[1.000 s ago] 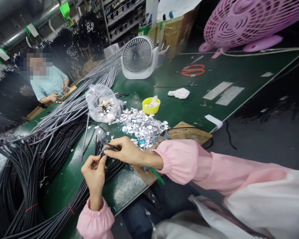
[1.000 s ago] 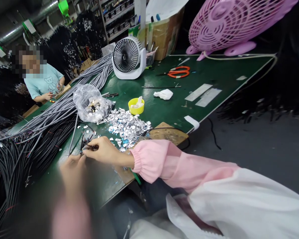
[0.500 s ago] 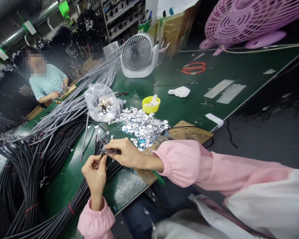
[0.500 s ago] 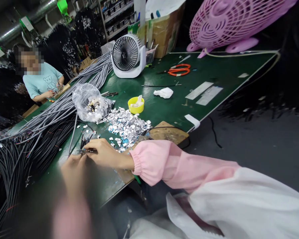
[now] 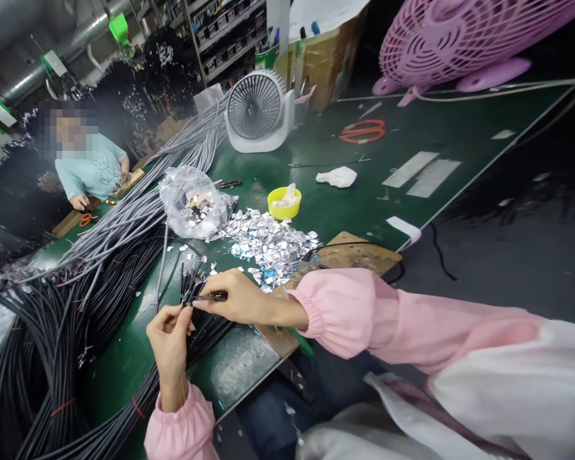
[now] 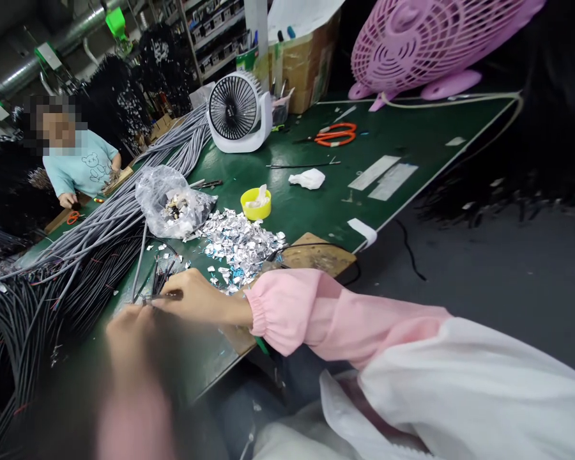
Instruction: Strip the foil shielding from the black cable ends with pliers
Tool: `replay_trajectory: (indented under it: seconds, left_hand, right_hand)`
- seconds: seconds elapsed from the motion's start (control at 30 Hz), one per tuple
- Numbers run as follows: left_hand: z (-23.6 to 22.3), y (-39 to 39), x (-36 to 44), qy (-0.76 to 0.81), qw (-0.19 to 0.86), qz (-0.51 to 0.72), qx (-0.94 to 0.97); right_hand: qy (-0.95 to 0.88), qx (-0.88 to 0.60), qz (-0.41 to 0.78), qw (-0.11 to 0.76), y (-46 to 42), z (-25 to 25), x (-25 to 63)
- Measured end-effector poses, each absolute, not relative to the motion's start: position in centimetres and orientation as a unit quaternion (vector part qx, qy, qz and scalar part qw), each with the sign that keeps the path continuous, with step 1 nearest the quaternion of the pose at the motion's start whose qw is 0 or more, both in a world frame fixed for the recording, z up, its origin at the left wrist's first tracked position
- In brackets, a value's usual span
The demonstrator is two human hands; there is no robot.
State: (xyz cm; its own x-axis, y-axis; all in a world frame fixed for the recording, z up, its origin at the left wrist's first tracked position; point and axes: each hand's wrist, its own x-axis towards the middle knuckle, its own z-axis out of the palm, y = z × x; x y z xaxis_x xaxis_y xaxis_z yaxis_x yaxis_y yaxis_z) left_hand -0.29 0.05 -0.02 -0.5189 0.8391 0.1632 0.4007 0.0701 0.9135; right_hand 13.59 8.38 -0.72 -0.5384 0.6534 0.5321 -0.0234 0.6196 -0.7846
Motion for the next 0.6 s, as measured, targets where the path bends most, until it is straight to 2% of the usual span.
replay_trajectory:
  seconds: [0.13, 0.3, 0.47, 0.6]
  left_hand:
    - [-0.3, 0.0, 0.4, 0.689, 0.198, 0.520, 0.465]
    - [-0.2, 0.0, 0.9, 0.690, 0.203, 0.510, 0.471]
    - [0.2, -0.1, 0.4, 0.681, 0.267, 0.484, 0.481]
    - [0.2, -0.1, 0.2, 0.678, 0.266, 0.494, 0.475]
  right_hand:
    - [-0.780, -0.185, 0.344, 0.489, 8.5, -0.4, 13.9]
    - [-0.798, -0.202, 0.351, 0.447, 8.6, -0.3, 14.0]
    - [-0.833, -0.218, 0.321, 0.395, 8.6, -0.3, 14.0]
    - [-0.834, -0.189, 0.322, 0.405, 8.4, -0.6, 14.0]
